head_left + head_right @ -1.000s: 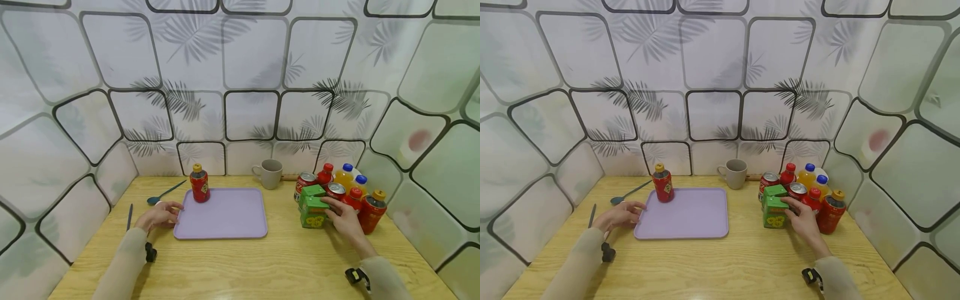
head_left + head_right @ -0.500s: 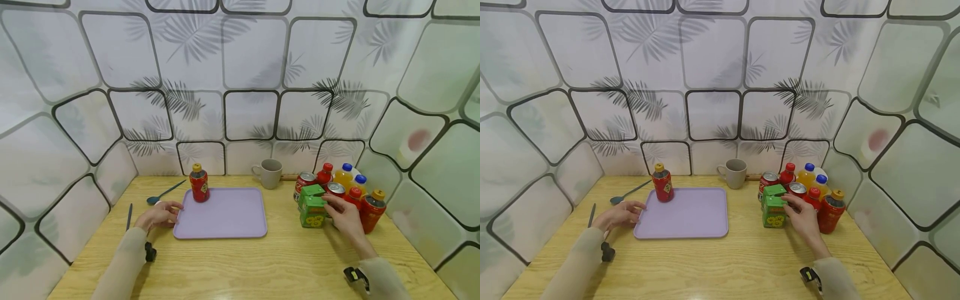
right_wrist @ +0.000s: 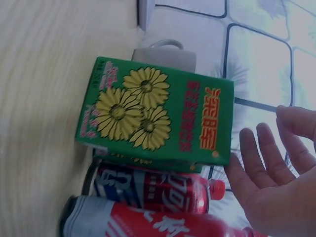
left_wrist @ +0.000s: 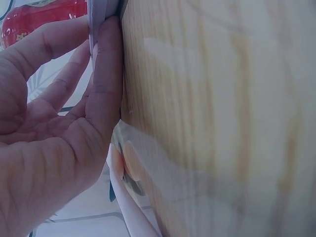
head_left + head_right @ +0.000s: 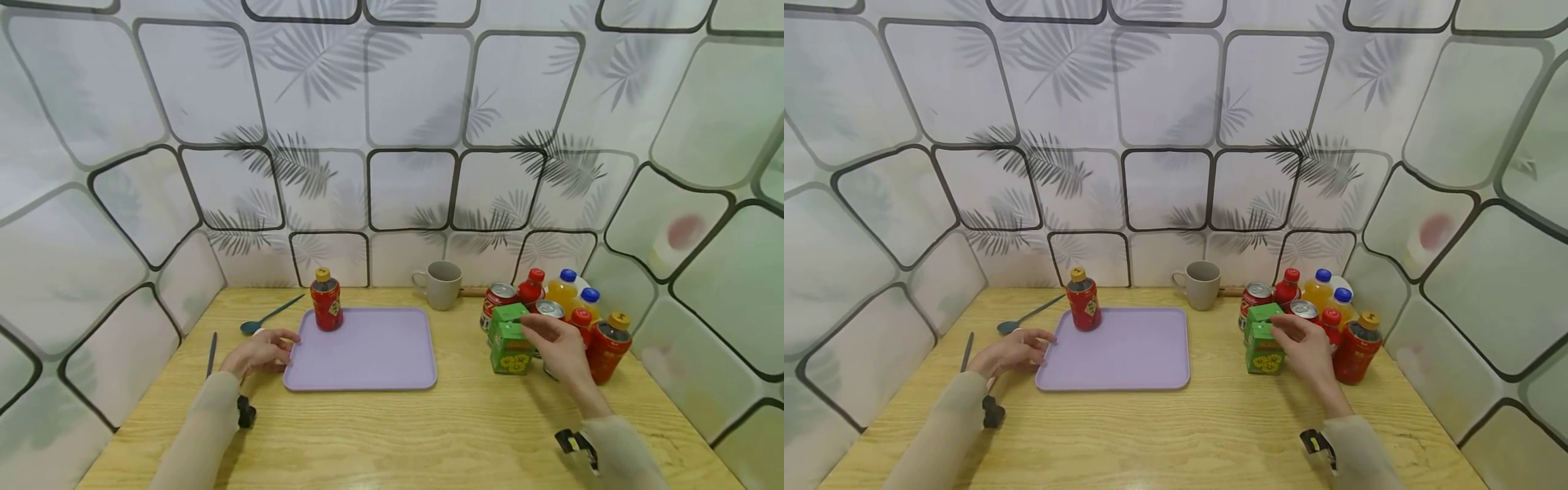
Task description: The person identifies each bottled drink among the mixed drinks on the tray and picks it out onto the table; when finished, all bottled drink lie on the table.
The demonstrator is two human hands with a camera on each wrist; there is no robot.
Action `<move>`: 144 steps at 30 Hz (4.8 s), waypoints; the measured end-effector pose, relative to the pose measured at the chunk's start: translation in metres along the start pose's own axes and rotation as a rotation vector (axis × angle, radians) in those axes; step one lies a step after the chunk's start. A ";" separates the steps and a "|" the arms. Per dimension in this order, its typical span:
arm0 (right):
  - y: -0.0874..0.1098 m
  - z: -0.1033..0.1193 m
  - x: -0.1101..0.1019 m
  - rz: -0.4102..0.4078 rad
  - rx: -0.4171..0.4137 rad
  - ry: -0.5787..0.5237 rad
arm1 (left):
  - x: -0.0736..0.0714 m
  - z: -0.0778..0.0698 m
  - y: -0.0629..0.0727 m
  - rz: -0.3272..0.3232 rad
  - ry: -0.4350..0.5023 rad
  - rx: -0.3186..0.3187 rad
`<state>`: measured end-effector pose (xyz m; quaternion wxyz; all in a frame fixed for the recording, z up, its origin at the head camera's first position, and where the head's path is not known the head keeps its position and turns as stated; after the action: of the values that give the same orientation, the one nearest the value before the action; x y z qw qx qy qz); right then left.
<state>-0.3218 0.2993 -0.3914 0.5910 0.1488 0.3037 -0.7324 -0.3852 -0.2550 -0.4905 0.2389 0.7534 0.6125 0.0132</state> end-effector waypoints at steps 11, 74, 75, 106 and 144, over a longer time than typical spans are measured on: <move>-0.008 0.025 0.034 0.090 -0.067 -0.051 | 0.000 -0.001 0.001 0.005 -0.019 0.015; -0.072 0.158 0.292 0.544 -0.129 -0.464 | 0.003 0.001 -0.001 0.055 0.013 0.034; -0.075 0.162 0.293 0.532 -0.138 -0.461 | 0.002 0.001 0.000 0.053 0.015 0.036; -0.090 0.237 0.307 0.645 -0.298 -0.190 | 0.005 -0.005 0.003 0.107 0.047 0.072; -0.060 0.159 0.305 0.491 -0.113 -0.262 | 0.003 -0.002 0.004 0.076 0.044 0.065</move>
<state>-0.4351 -0.0288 -0.4284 0.7921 0.0889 0.2201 -0.5623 -0.3812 -0.2516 -0.4877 0.2000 0.7829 0.5888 0.0192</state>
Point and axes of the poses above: each hand's wrist, its own y-axis away from the middle knuckle, its own x-axis out of the palm, z = x × y, the point moved 7 cm from there along -y, towards the middle knuckle, and after that the axes turned 6 degrees about y, right-handed, at the moved point
